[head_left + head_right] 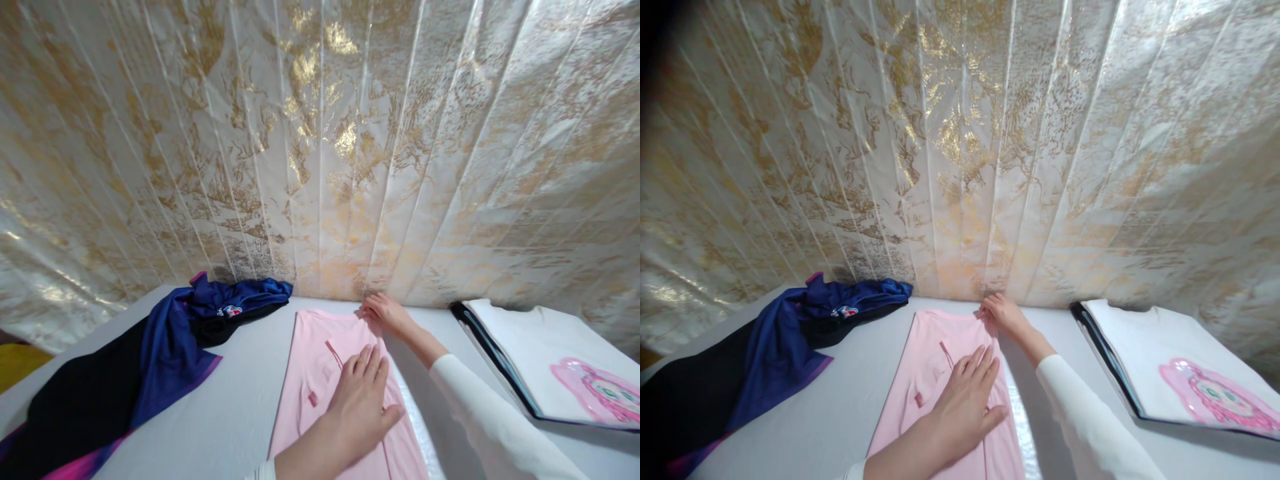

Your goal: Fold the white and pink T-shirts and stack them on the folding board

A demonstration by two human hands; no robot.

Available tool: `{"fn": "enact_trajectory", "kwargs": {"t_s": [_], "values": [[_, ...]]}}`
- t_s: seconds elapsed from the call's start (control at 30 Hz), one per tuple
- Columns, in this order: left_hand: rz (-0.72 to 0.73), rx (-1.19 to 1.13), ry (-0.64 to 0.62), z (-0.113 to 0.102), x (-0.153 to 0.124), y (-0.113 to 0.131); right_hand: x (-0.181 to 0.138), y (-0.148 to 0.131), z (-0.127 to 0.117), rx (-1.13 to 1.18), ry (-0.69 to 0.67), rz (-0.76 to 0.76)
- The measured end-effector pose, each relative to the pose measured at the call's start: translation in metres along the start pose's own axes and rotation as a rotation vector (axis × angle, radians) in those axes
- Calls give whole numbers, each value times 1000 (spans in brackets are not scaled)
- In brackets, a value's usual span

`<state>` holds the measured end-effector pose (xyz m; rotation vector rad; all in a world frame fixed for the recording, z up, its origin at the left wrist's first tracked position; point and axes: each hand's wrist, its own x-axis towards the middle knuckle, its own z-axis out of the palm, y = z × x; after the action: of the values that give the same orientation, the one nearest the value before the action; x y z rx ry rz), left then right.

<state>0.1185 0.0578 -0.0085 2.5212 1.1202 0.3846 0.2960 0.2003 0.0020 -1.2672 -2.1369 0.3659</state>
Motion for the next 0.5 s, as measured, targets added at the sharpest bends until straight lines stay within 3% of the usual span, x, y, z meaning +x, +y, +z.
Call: {"fn": "enact_trajectory", "kwargs": {"t_s": [0.17, 0.3, 0.5], "values": [[15, -1, 12, 0, 2, 0, -38, -4, 3, 34, 207, 152], [45, -8, 6, 0, 2, 1, -62, -14, 17, 98, 152, 184], [117, -38, 4, -9, -4, 3, -55, -17, 12, 119, 105, 182]]}}
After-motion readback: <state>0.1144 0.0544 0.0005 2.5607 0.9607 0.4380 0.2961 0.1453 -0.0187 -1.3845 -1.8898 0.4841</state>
